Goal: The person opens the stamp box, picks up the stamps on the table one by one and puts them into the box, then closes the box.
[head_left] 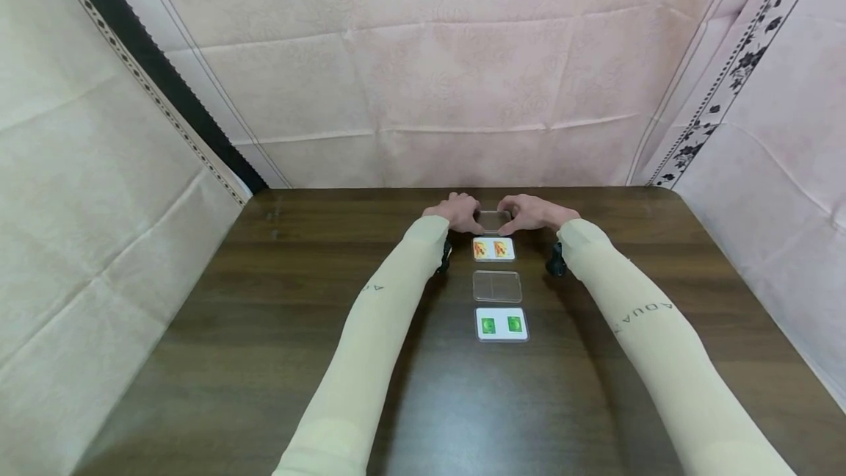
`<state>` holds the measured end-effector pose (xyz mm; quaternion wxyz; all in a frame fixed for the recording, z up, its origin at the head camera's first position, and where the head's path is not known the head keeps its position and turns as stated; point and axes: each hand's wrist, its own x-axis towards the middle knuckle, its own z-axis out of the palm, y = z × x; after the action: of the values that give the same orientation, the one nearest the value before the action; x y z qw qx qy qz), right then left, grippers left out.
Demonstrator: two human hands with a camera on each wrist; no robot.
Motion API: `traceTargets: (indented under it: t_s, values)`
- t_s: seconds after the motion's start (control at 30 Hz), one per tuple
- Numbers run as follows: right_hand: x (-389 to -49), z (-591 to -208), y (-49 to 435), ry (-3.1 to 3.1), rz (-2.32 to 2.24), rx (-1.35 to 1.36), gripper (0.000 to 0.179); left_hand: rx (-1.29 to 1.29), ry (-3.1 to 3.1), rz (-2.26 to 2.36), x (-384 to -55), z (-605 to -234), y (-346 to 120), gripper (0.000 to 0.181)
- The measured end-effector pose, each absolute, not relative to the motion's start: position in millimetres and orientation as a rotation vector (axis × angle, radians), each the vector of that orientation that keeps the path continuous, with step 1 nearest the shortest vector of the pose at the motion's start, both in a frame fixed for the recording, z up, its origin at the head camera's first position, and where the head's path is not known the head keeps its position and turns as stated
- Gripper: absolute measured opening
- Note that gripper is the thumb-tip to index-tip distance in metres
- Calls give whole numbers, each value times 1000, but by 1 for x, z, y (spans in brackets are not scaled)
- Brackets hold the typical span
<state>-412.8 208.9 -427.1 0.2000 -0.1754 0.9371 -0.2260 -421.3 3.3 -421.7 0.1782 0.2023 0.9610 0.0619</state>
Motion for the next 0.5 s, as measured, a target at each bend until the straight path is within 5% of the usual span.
traceTargets:
  t_s: [0.5]
  values:
    - [-418, -422, 211, 2603, -580, -535, 61, 694, 2686, 187, -418, -409, 1, 43]
